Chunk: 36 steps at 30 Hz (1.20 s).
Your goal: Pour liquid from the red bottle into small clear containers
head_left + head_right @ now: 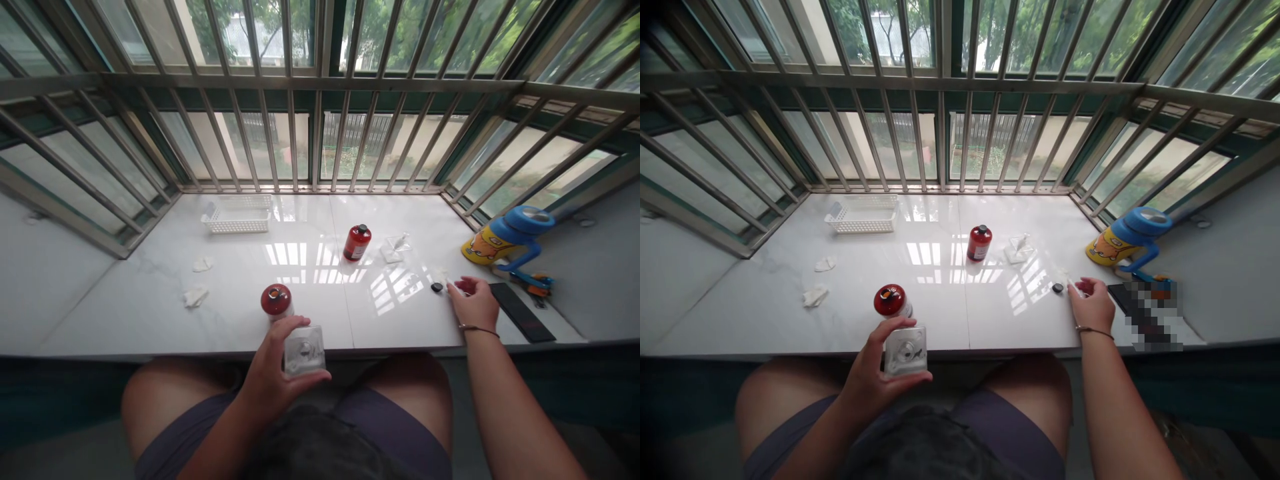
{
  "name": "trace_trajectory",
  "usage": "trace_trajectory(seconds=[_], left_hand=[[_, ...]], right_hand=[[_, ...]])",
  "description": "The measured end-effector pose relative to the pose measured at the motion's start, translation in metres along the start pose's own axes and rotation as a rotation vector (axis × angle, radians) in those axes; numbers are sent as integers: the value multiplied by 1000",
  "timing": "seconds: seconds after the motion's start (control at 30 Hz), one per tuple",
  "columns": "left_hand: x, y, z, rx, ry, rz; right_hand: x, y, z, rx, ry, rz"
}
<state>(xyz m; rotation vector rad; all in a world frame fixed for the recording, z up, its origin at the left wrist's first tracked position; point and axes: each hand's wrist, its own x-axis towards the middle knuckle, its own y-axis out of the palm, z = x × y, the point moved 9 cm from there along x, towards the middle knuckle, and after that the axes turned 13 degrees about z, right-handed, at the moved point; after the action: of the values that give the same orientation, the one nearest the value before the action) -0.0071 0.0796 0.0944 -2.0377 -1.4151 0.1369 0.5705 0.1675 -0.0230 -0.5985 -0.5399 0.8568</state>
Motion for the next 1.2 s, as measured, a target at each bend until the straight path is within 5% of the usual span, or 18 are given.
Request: trace_trajectory(seconds=[0.2, 0.47, 0.83, 1.0, 1.2], left_hand=[[7, 30, 35, -127, -174, 62], [36, 62, 47, -158, -201, 136], [24, 59, 53, -96, -198, 118], [-3, 47, 54, -93, -198, 107], [-41, 22, 44, -63, -175, 57]], right_hand=[[-4, 7, -1, -76, -21, 48], [15, 10, 20, -94, -88, 45], [-20, 8, 85, -37, -200, -6], [-78, 57, 156, 103, -345, 179], [-183, 142, 265, 253, -596, 595]])
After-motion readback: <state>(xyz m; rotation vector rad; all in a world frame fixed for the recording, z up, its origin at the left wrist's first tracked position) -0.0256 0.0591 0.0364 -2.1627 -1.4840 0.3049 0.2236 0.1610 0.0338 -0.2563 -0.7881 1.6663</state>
